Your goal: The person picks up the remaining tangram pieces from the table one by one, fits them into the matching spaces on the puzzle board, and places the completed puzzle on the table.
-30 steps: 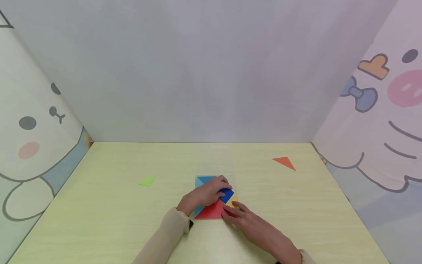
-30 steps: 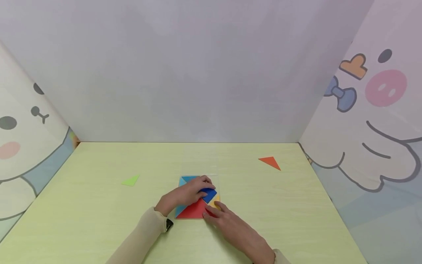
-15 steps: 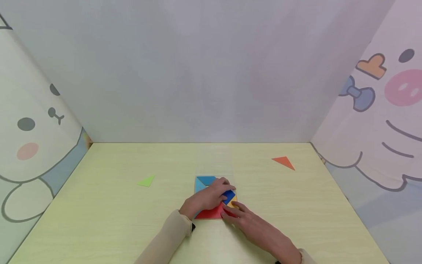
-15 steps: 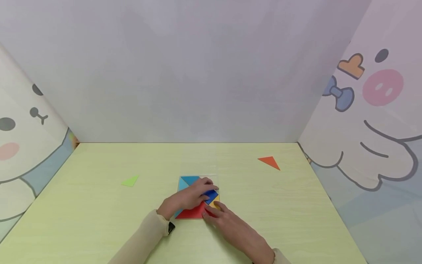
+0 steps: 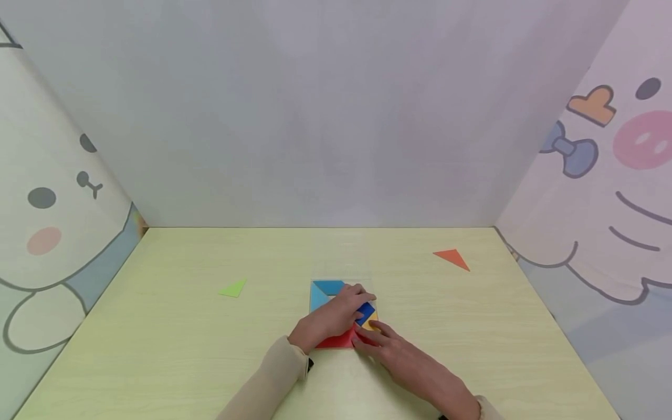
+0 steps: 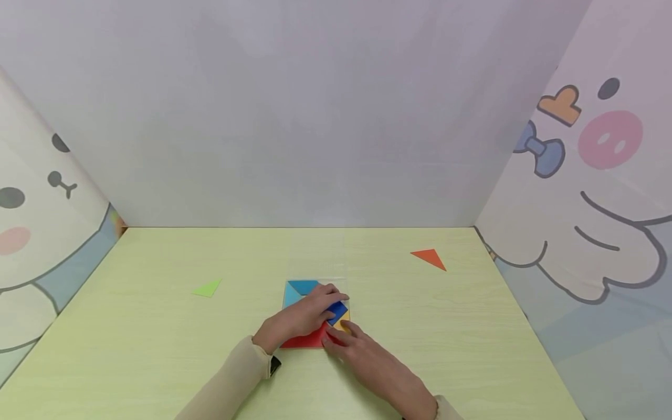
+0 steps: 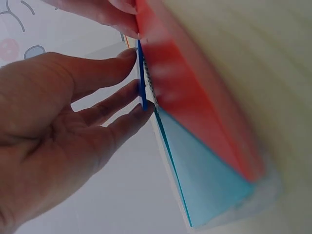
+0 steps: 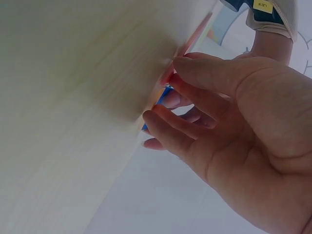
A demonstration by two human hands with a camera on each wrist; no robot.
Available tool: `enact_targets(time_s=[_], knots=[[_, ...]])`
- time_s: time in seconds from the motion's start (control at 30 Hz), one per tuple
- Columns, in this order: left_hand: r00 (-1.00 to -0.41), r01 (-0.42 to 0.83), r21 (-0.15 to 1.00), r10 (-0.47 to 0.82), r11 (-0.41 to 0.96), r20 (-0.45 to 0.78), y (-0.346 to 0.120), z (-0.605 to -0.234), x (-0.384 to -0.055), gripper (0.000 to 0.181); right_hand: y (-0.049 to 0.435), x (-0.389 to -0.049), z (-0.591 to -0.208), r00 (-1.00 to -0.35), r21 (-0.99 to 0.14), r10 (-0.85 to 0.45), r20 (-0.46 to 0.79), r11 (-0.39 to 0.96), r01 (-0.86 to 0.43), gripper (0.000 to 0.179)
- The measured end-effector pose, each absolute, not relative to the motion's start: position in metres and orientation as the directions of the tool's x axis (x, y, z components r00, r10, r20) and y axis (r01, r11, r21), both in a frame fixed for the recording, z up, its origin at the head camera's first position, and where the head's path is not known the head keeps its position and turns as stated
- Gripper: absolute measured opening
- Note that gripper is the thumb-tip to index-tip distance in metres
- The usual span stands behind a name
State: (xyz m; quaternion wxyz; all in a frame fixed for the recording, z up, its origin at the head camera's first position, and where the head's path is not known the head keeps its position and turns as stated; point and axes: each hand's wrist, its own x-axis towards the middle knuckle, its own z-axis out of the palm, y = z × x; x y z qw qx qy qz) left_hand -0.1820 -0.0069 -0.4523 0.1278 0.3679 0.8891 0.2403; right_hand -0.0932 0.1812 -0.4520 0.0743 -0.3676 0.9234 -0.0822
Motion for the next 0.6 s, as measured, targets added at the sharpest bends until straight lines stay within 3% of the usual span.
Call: enact_targets(time_s=[0.6], knots=[[-0.689,0.598,0.534,0.724,0.598,-0.039,-0.0077,-0.4554,-0.1826,0.041,0.1824,-0.0942,-0.4531,-0.716,-0.229,-0.693,-0.083,0.713,-0.663,0.053]])
